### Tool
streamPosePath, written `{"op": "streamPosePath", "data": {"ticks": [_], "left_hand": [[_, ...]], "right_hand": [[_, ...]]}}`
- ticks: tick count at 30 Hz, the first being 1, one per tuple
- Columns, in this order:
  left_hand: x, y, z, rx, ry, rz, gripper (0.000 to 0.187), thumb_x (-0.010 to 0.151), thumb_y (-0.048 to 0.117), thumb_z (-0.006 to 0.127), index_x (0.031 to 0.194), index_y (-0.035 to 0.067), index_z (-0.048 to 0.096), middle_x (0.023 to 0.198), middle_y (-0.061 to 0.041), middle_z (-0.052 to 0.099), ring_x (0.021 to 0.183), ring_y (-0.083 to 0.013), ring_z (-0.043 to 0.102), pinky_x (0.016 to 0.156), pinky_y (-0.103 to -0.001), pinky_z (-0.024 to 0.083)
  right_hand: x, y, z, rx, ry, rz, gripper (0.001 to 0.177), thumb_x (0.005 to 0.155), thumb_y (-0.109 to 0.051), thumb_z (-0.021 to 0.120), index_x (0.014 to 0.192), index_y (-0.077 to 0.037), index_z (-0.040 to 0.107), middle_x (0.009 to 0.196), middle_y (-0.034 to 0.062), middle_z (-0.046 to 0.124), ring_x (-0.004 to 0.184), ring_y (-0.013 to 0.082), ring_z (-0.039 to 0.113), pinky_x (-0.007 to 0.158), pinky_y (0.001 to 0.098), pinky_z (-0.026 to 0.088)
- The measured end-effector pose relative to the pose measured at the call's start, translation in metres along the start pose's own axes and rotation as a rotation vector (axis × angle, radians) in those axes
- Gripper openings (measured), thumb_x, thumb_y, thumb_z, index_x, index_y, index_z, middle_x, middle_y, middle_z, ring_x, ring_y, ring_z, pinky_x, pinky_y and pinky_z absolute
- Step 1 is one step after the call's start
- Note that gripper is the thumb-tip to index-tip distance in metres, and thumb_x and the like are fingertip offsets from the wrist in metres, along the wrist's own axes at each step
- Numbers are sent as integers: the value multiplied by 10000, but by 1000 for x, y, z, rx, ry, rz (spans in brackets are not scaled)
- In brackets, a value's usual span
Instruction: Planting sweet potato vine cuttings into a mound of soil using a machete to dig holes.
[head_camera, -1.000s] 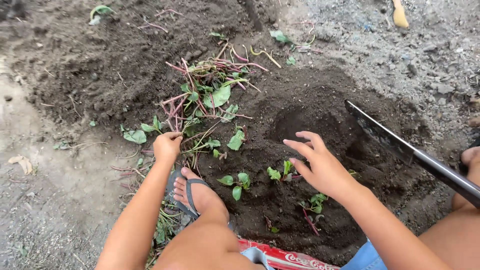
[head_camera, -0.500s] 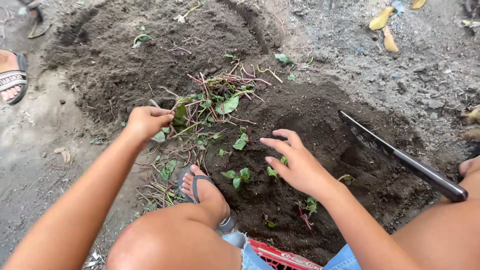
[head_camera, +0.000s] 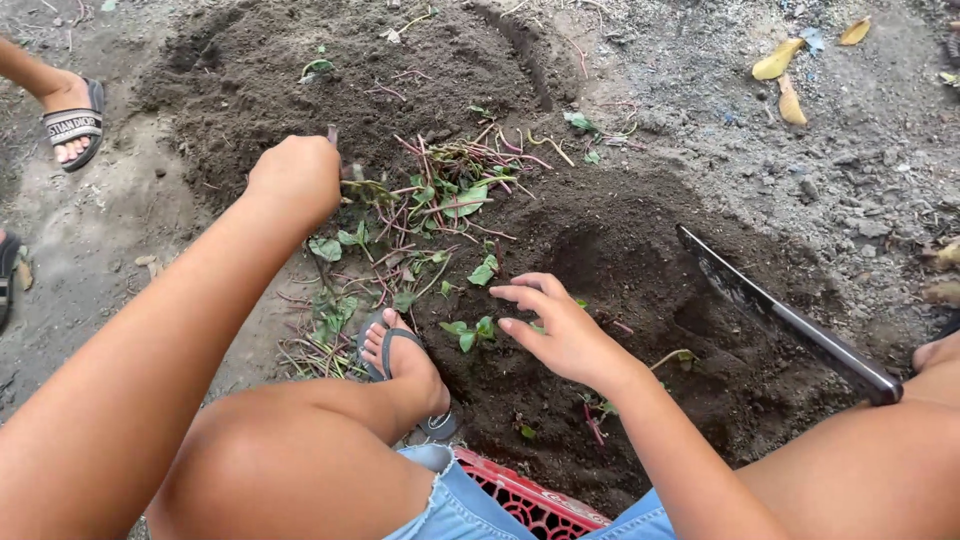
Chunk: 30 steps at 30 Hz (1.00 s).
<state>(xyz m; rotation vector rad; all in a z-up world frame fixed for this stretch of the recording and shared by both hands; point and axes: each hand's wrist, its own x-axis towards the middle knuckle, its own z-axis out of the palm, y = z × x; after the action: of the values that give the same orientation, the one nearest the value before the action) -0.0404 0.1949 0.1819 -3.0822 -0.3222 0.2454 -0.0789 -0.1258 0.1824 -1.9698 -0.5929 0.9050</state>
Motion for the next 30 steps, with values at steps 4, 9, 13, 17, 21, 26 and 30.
{"op": "streamPosePath", "data": {"ticks": [4, 9, 13, 17, 21, 26, 30], "left_hand": [[-37, 64, -55, -119, -72, -18, 138, 757, 116, 623, 833, 112, 739, 750, -153, 687, 794, -380, 657, 711, -506, 524], [-80, 125, -104, -483, -335, 65, 253, 763, 186, 613, 997, 178, 708, 911, -66, 710, 957, -273, 642, 868, -393, 480], [-92, 140, -97, -772, -405, 142, 314, 756, 131, 586, 1044, 29, 658, 918, -169, 710, 928, -302, 653, 857, -418, 478], [-94, 149, -81, -904, -473, 211, 321, 755, 117, 586, 1050, 6, 648, 895, -168, 718, 890, -269, 669, 824, -394, 499], [-72, 148, -52, -1152, -471, 174, 270, 806, 167, 608, 1039, 46, 670, 740, -62, 707, 630, -79, 599, 590, -194, 496], [-73, 155, -58, -1434, -491, 99, 258, 842, 164, 576, 1004, -17, 661, 756, -65, 689, 599, -58, 579, 522, -157, 472], [-76, 152, -62, -1509, -547, 91, 239, 828, 156, 614, 941, -45, 672, 650, -85, 643, 499, -69, 520, 467, -165, 449]], "right_hand": [[3, 13, -8, 79, 50, 22, 418, 892, -181, 485, 1286, -45, 467, 1317, 232, 375, 1197, 388, 456, 970, 476, 410], [18, 40, -5, 695, 201, 82, 456, 932, -254, 442, 1282, 37, 460, 1146, 167, 575, 1008, 218, 579, 886, 357, 481], [14, 42, -9, 981, 153, 86, 426, 939, -185, 377, 1306, 28, 406, 1123, 121, 581, 907, 157, 596, 812, 307, 502], [20, 75, -10, 1268, 172, -89, 434, 894, -148, 476, 1307, -63, 372, 1029, 119, 616, 866, 171, 634, 796, 309, 525], [22, 85, -23, 1342, 269, -114, 256, 898, -124, 478, 1148, -93, 524, 1014, 142, 619, 806, 195, 635, 779, 303, 548], [-4, 62, -40, 1196, 410, -243, 219, 891, -121, 499, 1104, -88, 535, 975, 124, 632, 788, 185, 644, 758, 308, 562], [-18, 60, -48, 1019, 493, -342, 217, 905, -128, 489, 1112, -66, 511, 930, 90, 633, 741, 146, 630, 716, 289, 575]]}}
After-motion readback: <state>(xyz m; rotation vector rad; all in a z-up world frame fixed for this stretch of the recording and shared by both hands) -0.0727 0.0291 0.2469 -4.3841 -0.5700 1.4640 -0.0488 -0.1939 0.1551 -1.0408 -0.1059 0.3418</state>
